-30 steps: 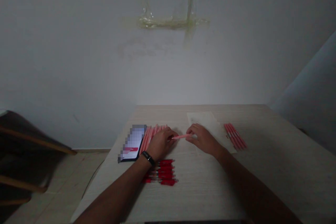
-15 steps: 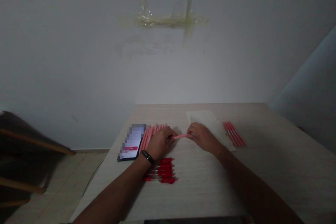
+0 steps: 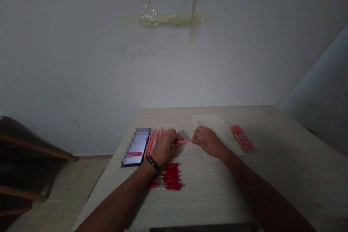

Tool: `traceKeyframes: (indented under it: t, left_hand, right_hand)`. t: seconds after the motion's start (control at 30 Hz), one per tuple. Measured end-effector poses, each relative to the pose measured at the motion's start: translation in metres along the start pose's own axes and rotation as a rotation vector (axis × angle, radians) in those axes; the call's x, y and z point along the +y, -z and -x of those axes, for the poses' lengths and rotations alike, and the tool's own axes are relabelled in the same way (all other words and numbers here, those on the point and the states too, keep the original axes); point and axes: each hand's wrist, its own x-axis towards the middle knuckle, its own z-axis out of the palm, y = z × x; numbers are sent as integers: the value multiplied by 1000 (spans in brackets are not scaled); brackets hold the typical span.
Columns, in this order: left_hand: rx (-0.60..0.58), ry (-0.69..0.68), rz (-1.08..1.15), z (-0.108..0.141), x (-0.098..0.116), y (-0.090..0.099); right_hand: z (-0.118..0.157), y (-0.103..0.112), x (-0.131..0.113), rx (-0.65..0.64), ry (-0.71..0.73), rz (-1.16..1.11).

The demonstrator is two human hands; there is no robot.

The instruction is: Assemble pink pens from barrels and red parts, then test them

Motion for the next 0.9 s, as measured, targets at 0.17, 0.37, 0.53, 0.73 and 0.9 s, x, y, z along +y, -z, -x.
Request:
traceKeyframes:
  t: [0.17, 0.37, 0.53, 0.73, 0.9]
  left_hand:
    - [6, -23, 9, 0, 1, -1]
    - [17, -36, 6, 0, 3, 0]
    - [22, -2, 44, 0, 7, 2]
    - [6, 12, 96, -1, 9, 0]
    - [-5, -4, 171, 0, 9, -2]
  right_hand:
    - [0, 2, -1, -21, -13, 32]
    - [0, 2, -1, -27, -31, 70]
    - [-1, 3, 2, 40, -50, 51]
    - [-2, 6, 4, 166, -40, -42]
    - [-4, 5, -1, 253, -56, -238]
